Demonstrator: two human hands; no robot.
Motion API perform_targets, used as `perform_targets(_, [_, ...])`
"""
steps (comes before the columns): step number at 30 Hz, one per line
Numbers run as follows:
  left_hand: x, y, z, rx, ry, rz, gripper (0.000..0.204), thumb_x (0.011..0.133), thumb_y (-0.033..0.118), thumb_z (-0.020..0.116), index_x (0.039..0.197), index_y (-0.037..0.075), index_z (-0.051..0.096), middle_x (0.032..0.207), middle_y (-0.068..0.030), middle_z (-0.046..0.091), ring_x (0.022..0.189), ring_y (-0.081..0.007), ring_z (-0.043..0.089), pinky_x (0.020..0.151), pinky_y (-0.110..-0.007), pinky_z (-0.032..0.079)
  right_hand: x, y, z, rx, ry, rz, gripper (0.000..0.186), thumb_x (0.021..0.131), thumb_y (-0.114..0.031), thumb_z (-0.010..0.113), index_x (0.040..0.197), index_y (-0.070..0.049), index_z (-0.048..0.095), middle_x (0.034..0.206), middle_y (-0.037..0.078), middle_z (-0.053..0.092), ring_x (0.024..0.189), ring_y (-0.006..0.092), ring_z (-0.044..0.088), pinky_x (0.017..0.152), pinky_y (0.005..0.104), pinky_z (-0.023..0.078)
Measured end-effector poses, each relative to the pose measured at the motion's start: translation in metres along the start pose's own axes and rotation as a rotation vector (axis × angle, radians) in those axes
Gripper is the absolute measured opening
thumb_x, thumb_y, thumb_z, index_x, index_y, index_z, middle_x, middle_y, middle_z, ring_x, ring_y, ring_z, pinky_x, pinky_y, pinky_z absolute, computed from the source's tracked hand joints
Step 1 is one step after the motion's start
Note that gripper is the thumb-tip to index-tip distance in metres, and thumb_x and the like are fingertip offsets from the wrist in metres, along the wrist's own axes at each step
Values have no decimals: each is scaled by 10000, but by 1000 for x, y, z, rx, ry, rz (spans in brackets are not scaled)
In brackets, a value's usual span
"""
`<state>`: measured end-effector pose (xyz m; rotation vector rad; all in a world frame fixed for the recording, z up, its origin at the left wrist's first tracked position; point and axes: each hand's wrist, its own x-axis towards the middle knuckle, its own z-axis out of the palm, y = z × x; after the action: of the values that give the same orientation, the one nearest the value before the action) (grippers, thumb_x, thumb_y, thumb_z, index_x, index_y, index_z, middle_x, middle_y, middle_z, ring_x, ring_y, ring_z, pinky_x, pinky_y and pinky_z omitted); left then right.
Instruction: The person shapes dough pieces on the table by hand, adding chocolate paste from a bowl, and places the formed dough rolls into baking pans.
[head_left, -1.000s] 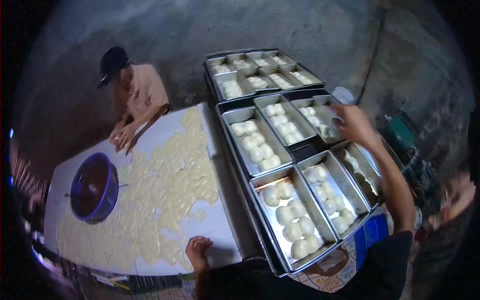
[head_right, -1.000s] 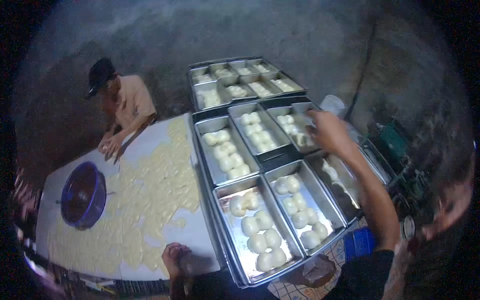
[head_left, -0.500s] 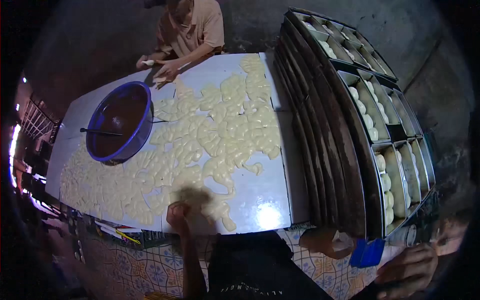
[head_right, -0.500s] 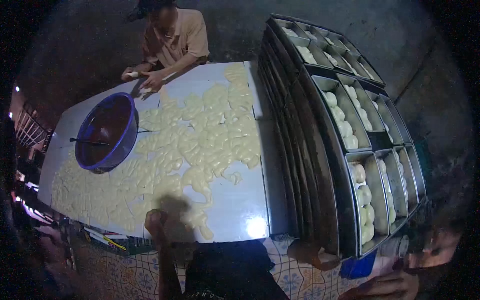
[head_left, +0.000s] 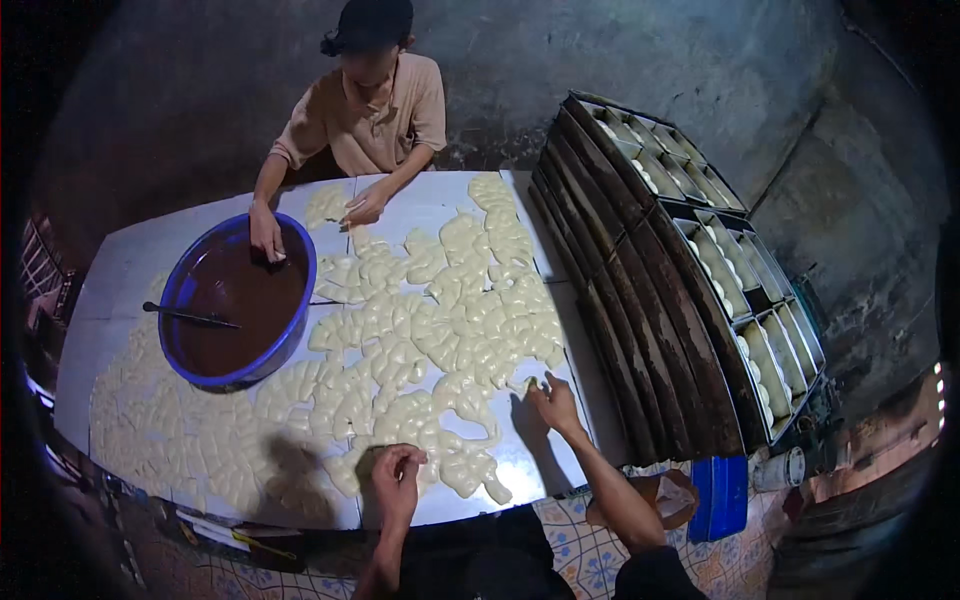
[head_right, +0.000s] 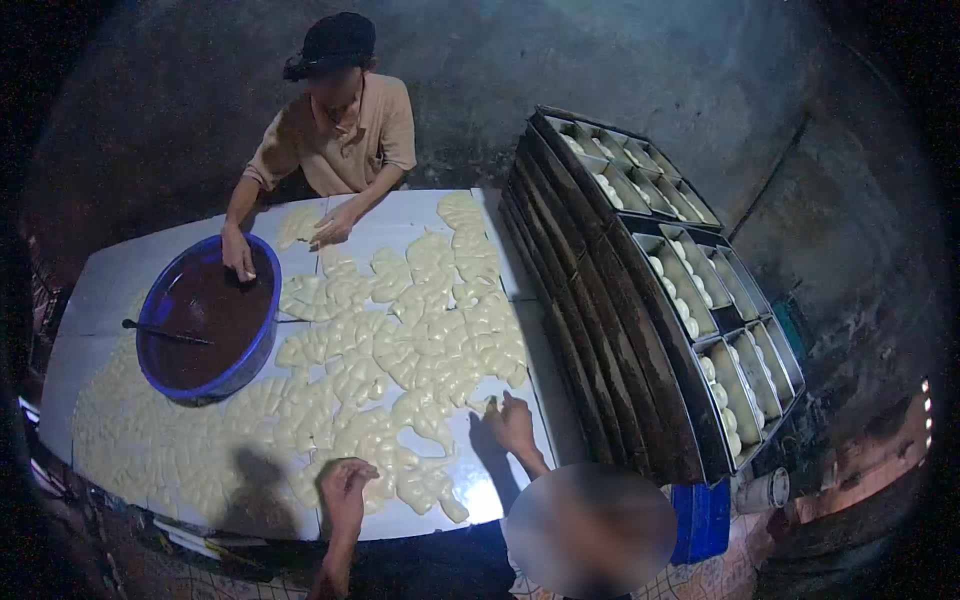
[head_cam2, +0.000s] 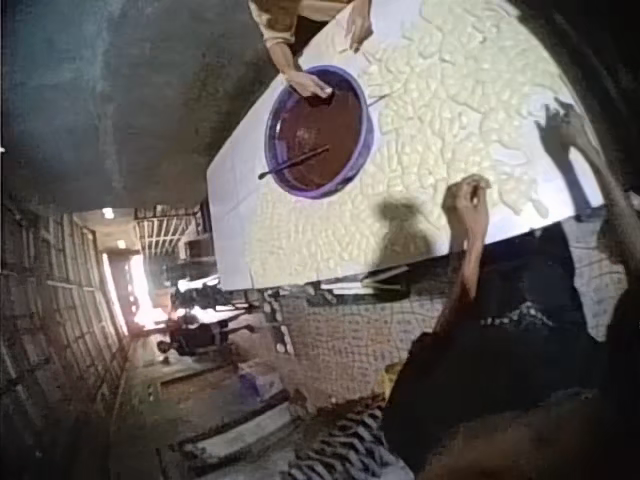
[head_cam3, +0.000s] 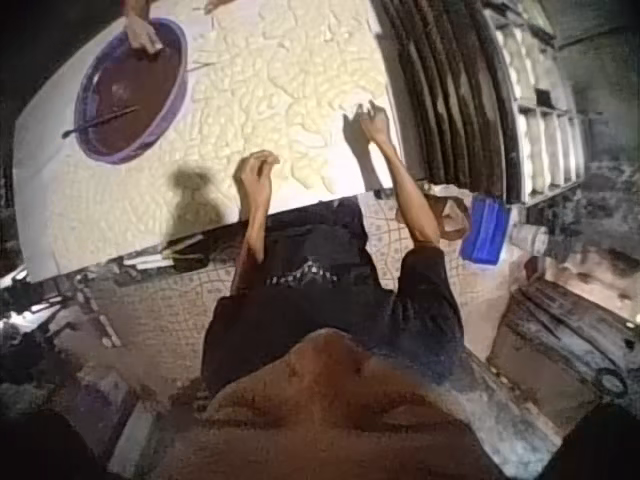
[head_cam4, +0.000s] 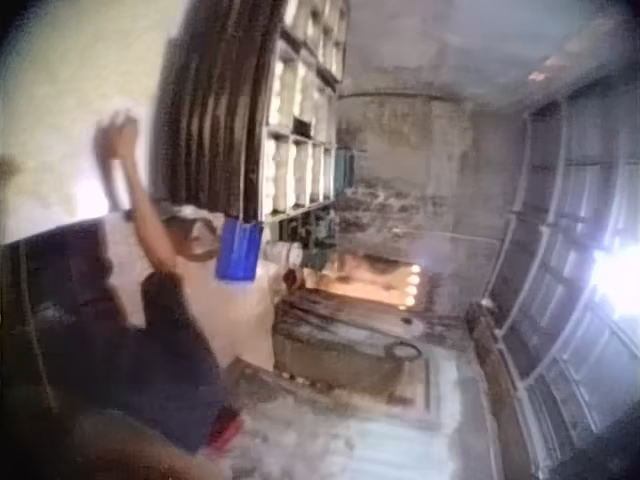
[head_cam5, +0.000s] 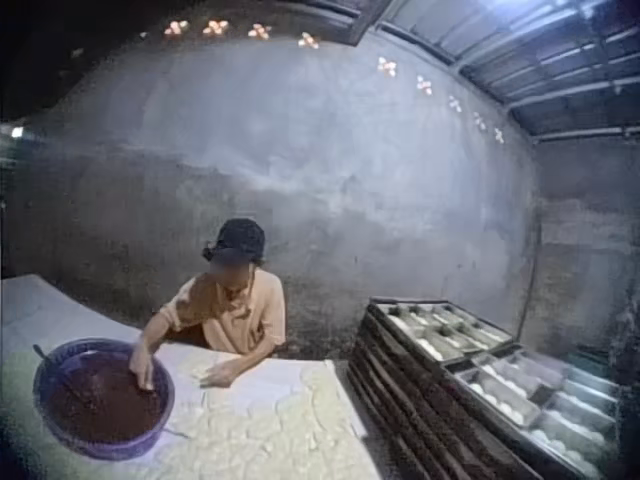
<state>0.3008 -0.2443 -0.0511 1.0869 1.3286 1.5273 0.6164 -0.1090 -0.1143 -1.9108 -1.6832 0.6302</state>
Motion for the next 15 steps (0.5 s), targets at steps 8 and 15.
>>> perform_targets(8, [-25, -9, -17, -75, 84, -150, 72, 834, -67, 551, 891, -35, 579, 823, -110, 634, 742, -181, 640, 717, -297, 529, 14, -19, 49, -53, 241, -288, 112, 791, -70, 663, 833, 28, 695, 826, 208, 645, 758, 354, 627, 689, 407, 511])
perform_targets(15, [-34, -17, -46, -28, 52, -245, 126, 898, 47, 524, 945, -57, 579, 877, -123, 651, 812, -181, 654, 759, -285, 525, -92, -69, -83, 893, -309, 19, 263, 903, -169, 628, 1021, 66, 652, 933, 101, 617, 847, 124, 585, 711, 250, 468])
